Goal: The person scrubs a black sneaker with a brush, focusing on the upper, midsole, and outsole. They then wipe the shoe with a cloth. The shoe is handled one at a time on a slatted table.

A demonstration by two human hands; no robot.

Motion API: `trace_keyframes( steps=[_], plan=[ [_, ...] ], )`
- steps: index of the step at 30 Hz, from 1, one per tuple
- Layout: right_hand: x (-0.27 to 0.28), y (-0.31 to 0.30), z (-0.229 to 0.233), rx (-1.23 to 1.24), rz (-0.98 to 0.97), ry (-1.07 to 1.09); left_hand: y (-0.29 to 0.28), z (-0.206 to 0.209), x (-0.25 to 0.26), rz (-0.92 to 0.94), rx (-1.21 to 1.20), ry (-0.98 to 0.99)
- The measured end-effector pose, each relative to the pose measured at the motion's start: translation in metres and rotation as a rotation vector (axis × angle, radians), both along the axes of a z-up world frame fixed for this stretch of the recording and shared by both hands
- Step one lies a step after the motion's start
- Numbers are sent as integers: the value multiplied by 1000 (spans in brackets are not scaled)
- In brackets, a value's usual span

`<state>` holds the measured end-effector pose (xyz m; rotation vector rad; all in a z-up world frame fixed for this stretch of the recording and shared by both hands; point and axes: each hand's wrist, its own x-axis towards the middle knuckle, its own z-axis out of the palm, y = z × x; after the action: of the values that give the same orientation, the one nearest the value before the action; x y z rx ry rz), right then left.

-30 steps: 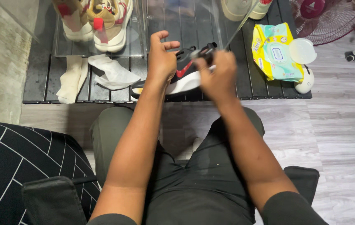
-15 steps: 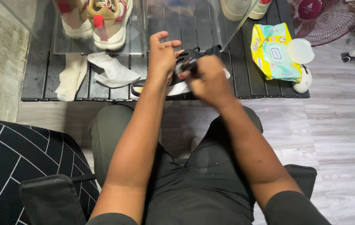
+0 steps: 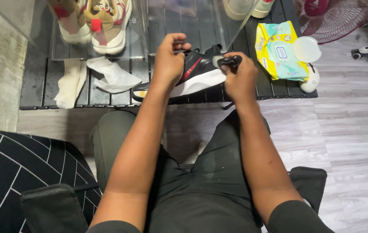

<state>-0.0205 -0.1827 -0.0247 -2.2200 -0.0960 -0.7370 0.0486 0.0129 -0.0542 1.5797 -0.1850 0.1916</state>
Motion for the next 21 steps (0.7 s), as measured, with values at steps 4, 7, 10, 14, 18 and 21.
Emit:
trace_keyframes(
  steps=[4,7,10,14,18,21],
  plan=[
    [-26,26,-11,-231,172,-188,0,12,-8,16,127,5],
    [-29,24,-8,-217,222,-188,-1,22,-15,13,195,-11],
    [-14,5,-1,-109,62,-113,-3,26,-26,12,350,-109],
    [-29,17,-11,-161,127,-150,-8,34,-30,-20,471,-169],
    [-24,9,-17,-176,147,-153,-14,40,-43,2,719,-223],
    [-2,-19,-9,-15,-44,11,-18,47,-53,-95,1052,-250]
  ],
)
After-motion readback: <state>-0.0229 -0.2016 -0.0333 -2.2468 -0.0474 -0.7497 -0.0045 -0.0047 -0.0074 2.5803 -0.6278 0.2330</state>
